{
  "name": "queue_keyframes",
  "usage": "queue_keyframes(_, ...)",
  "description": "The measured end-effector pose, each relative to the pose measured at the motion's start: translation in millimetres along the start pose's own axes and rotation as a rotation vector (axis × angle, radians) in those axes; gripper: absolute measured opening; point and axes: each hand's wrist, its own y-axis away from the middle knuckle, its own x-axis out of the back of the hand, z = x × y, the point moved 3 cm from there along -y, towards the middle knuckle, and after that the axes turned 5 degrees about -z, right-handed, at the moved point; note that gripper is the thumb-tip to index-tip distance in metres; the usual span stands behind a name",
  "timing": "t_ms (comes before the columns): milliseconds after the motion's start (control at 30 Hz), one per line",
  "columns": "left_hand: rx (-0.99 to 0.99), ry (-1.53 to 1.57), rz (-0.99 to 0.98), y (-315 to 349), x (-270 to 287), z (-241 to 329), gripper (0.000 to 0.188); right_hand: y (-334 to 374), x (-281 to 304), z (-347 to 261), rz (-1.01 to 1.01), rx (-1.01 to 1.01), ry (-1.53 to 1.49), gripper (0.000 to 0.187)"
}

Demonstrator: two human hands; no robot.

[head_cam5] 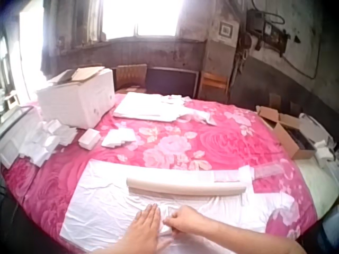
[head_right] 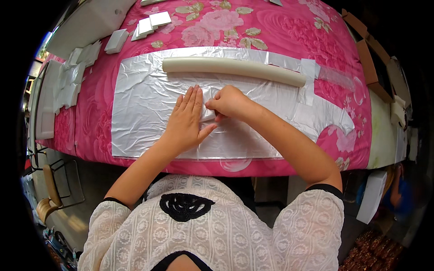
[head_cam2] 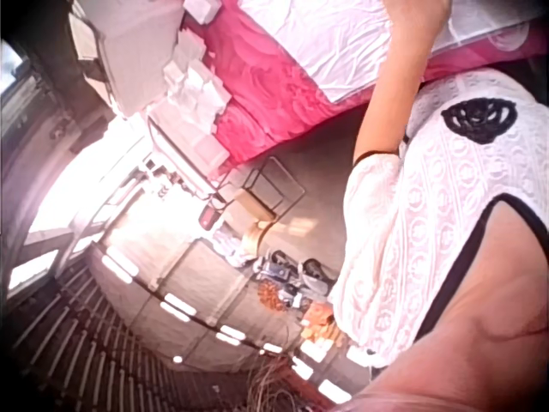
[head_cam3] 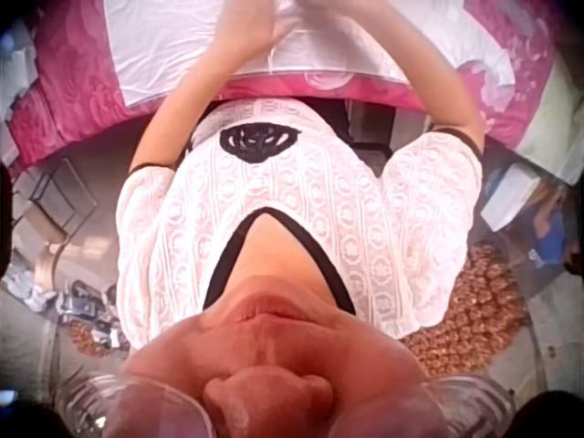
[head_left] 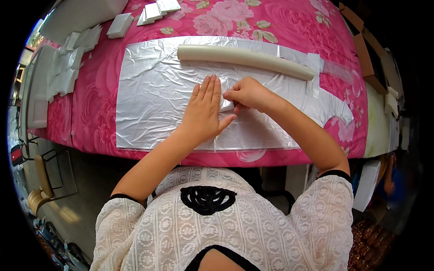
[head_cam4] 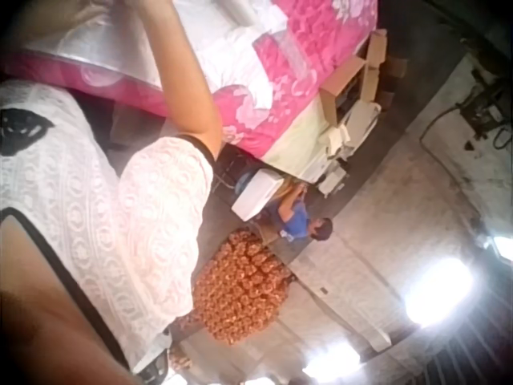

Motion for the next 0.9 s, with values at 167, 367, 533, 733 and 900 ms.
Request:
queue_keyframes(167,0.018,-0.003,-0.008,0,-6,0,0.102,3,-3,3,0.075,0.070,0.087,0.027)
queue_keyframes(367,0.007,0.014,0.018,4,-6,-2,0.104,27,-5,-11,0.334,0.195,0.797,0.025)
queue_keyframes(533,-0.059,0.043,0.024,33,7,3,0.096,32,1,-19,0.373,0.350,0.878,0.022)
queue_keyframes(733,-0.148,0.537,-0.215,125,61,-23,0.036,9,-32,-27,0.451,0.958,0.880,0.046)
queue_keyframes(900,0.560,0.917,-0.333,197,48,-40,0.024,-10,-88,-33,0.329,0.824,0.812,0.059)
